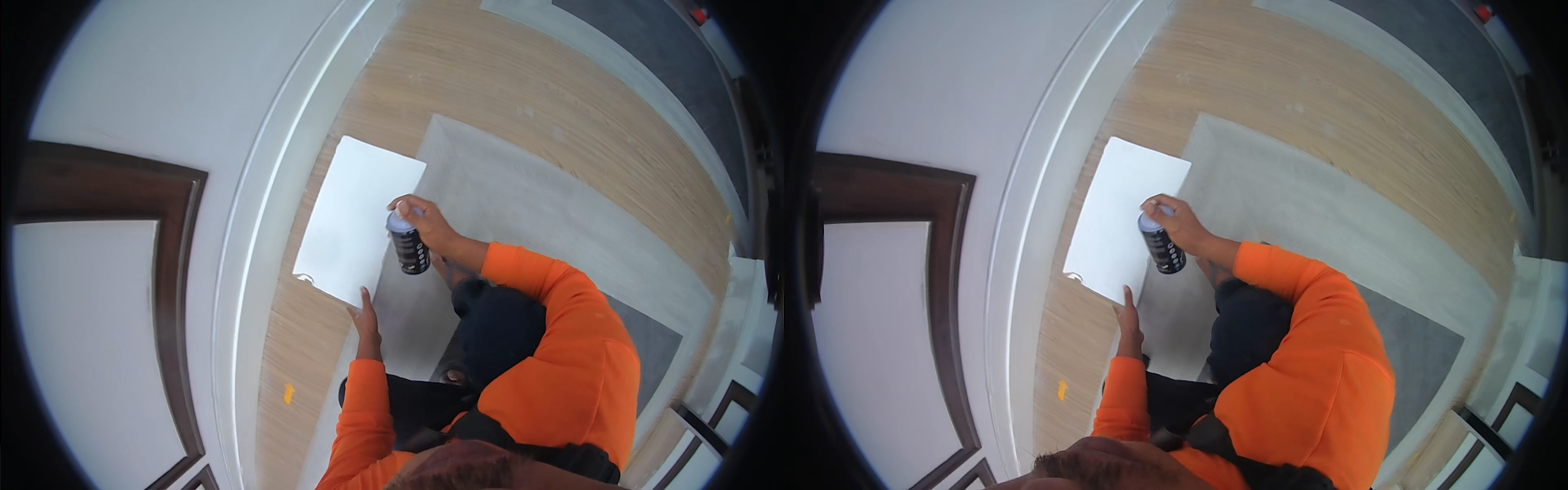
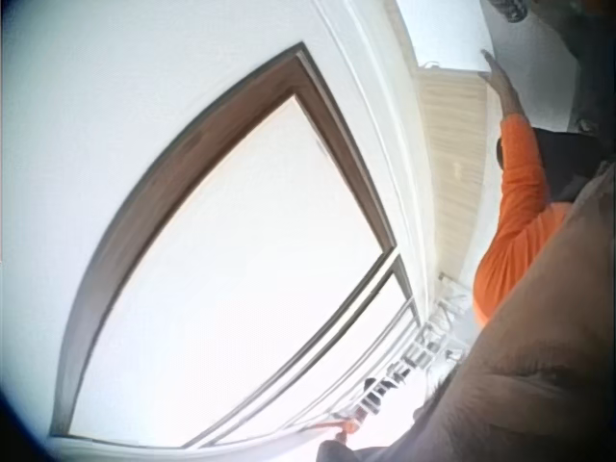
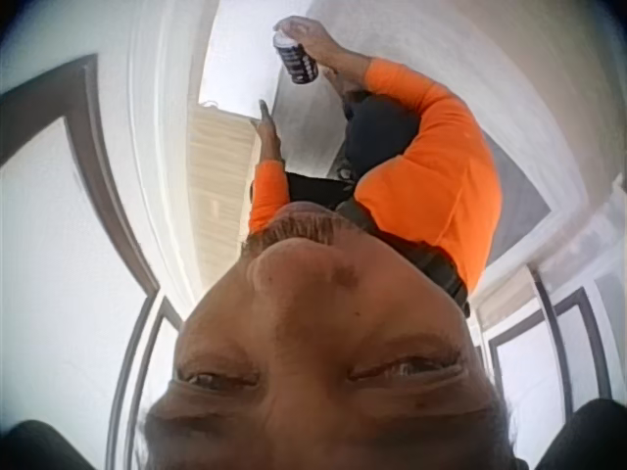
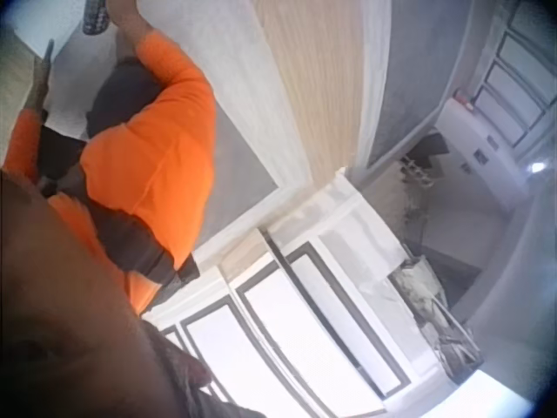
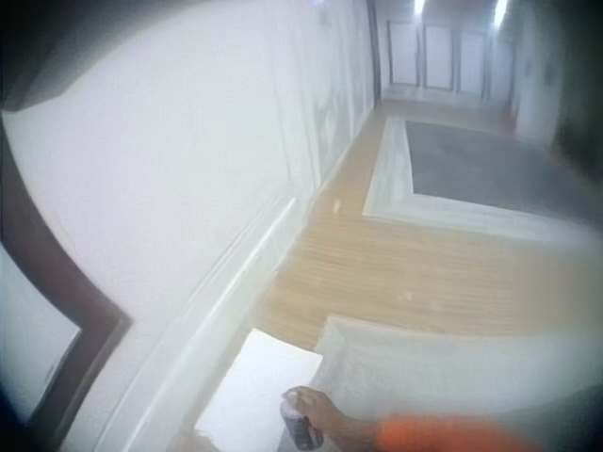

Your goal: The person kneels on the floor and uses a spray can to apply white paint onto a rectangular board placed on the floor. They repeatedly spray the surface, reposition the board, and continue applying paint until the clip ends.

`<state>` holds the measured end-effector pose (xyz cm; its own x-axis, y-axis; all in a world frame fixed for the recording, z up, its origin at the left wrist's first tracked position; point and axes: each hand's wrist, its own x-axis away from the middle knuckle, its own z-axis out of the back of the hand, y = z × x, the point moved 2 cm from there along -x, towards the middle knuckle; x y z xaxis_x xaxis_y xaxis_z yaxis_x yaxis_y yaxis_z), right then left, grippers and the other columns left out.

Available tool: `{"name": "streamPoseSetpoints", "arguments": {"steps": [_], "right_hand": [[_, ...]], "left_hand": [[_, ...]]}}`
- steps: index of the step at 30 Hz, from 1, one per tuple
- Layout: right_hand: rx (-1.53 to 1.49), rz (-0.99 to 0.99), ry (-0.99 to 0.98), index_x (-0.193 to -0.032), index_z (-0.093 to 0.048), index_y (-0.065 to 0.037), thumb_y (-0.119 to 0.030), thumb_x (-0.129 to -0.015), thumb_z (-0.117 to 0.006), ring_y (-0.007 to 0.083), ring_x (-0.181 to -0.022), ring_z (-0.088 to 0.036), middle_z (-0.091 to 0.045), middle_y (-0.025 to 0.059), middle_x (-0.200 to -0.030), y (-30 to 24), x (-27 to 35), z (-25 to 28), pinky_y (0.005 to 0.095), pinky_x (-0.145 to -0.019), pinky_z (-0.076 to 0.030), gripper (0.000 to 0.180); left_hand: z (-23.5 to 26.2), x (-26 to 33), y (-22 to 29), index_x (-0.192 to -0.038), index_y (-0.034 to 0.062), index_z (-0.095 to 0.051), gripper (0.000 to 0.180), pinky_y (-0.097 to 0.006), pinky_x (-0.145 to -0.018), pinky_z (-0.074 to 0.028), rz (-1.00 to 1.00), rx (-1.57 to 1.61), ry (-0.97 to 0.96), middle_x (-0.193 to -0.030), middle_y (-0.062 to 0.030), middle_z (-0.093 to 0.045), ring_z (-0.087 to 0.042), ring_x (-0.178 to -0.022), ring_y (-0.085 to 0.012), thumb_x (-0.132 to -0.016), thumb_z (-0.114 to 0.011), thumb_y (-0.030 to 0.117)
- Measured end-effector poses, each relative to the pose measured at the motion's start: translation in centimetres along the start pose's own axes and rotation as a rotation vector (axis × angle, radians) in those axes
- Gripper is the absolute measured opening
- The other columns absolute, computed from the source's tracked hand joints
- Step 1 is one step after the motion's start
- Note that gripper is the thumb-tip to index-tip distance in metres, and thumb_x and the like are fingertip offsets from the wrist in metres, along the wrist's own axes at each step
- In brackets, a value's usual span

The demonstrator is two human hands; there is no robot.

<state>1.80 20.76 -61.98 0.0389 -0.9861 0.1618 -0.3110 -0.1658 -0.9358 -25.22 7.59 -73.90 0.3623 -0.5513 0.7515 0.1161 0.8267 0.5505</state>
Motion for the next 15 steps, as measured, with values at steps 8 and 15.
{"name": "streamPoseSetpoints", "arguments": {"steps": [8,15], "right_hand": [[0.08,-0.071,-0.267,-0.124,-0.062,-0.006,-0.048,-0.092,-0.077,0.0147,-0.104,-0.062,-0.066,0.0063,-0.109,1.1,2.5,-3.0,0.032,-0.092,-0.051,0.054],[0.295,-0.086,-0.574,-0.135,-0.051,-0.009,-0.034,-0.078,-0.092,0.0171,-0.114,-0.059,-0.063,0.0058,-0.117,1.3,3.8,-4.5,0.0351,-0.101,-0.048,0.075]], "left_hand": [[-6.3,6.4,5.2,-0.141,0.0082,-0.051,0.083,-0.055,-0.094,-0.055,0.199,0.859,-0.955,-0.126,-0.0194,-0.064,-0.066,-0.11,-0.0331,-0.097,-0.039,0.078],[-5.8,7.0,3.5,-0.126,0.0131,-0.06,0.074,-0.053,-0.08,-0.06,0.203,0.864,-0.745,-0.09,-0.0048,-0.07,-0.069,-0.075,-0.021,-0.103,-0.025,0.073]]}}
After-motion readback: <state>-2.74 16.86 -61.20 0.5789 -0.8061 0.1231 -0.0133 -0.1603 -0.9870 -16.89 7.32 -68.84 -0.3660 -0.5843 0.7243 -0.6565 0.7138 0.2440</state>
